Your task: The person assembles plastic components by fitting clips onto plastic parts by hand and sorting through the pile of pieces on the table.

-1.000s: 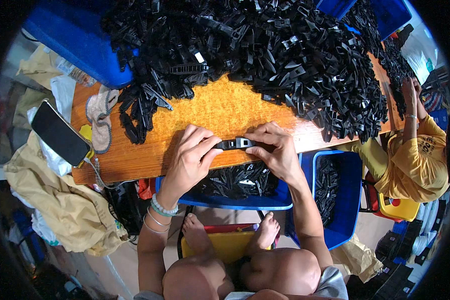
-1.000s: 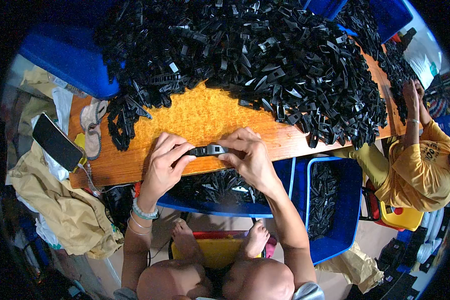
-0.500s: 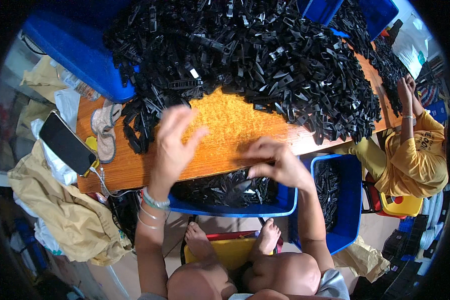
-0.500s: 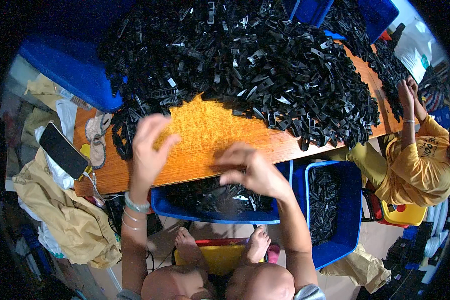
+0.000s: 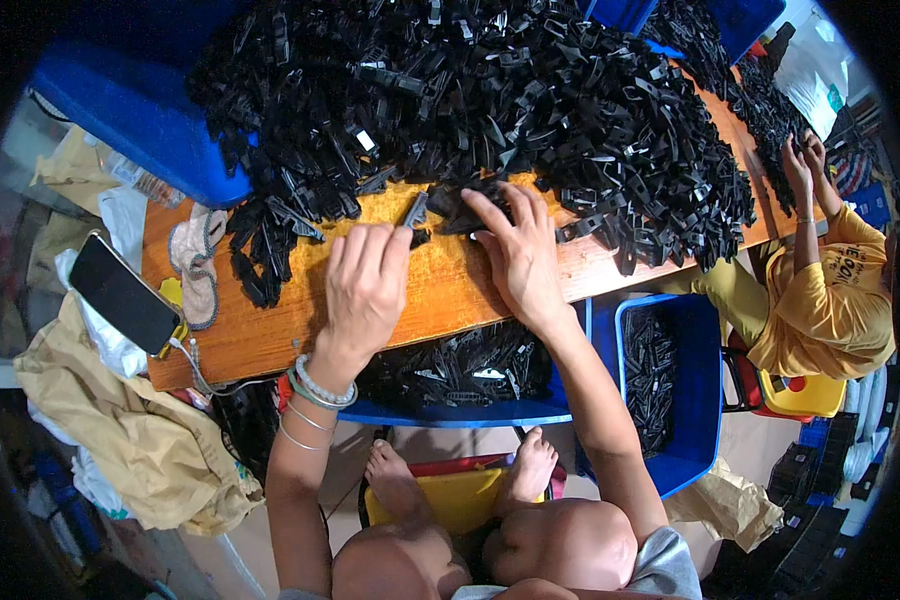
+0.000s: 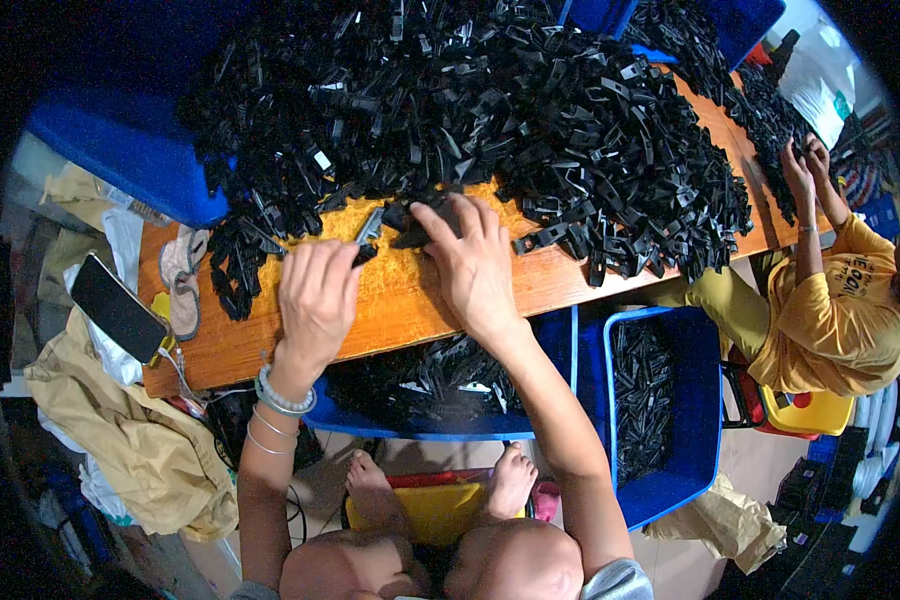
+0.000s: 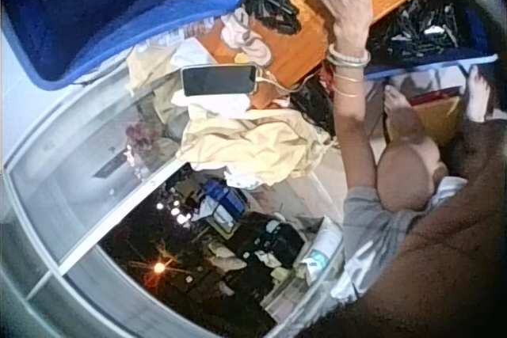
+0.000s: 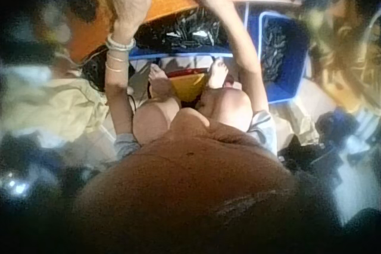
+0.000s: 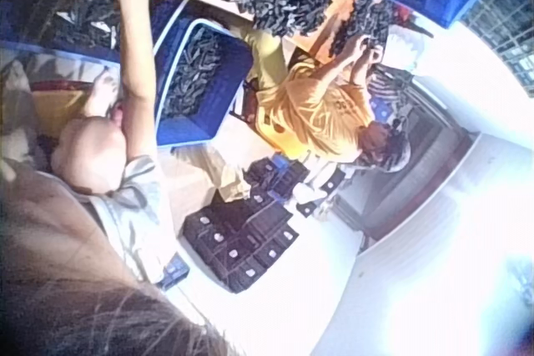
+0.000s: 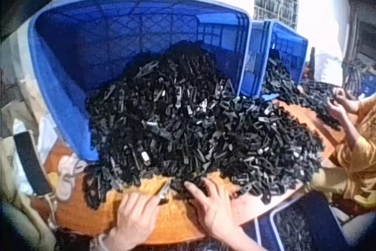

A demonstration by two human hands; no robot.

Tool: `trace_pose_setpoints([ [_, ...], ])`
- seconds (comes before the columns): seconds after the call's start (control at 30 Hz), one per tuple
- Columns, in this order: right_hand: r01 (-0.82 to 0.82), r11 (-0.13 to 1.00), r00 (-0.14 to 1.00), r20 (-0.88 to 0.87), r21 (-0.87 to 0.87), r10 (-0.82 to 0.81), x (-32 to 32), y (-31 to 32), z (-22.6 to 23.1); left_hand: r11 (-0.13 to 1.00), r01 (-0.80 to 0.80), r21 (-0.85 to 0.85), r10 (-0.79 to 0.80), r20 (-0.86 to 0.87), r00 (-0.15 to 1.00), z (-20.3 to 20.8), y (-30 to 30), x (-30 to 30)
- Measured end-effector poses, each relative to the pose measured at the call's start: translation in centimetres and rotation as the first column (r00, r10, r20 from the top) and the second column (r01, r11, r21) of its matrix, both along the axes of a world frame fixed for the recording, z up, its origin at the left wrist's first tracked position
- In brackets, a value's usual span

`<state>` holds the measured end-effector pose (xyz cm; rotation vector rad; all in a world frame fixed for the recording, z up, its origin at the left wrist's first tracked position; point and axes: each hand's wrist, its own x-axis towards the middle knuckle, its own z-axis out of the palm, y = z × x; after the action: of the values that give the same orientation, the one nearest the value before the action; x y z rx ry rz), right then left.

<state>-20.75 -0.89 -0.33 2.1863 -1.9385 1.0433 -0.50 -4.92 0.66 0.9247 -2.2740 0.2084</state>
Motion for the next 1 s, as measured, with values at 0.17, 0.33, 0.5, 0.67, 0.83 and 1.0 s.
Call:
trace_pose_setpoints([
  [0.17, 0.034, 0.997, 0.998, -0.052, -0.068, -0.037, 0.1, 1.3, 1.0, 0.998, 0.004, 0.061, -0.002, -0.039, 0.999, 0.6, 1.0, 0.2],
  [0.33, 0.036, 0.997, 0.998, -0.043, -0.066, -0.038, -0.4, 2.6, 0.4, 0.983, 0.159, 0.095, -0.149, -0.108, 0.983, -0.2, 3.8, 0.0],
  [0.5, 0.011, 0.998, 0.998, -0.064, -0.068, -0.016, 0.5, 2.1, 1.0, 0.977, 0.195, 0.082, -0.197, 0.013, 0.980, -0.6, 3.9, -0.1],
  [0.67, -0.178, 0.980, 0.884, 0.423, -0.085, 0.197, 1.9, 2.5, 0.6, 0.957, 0.289, 0.036, -0.286, -0.070, 0.956, -1.4, 5.5, -0.7],
  [0.83, -0.189, 0.981, 0.538, 0.840, 0.033, 0.075, 3.4, 2.5, -0.5, 0.952, 0.302, 0.058, -0.300, -0.035, 0.953, -1.2, 5.9, -0.7],
  [1.0, -0.105, 0.994, 0.936, 0.340, 0.025, 0.090, 2.3, 3.3, 0.0, 0.978, 0.209, -0.024, -0.208, 0.026, 0.978, -1.7, 4.8, -0.1],
])
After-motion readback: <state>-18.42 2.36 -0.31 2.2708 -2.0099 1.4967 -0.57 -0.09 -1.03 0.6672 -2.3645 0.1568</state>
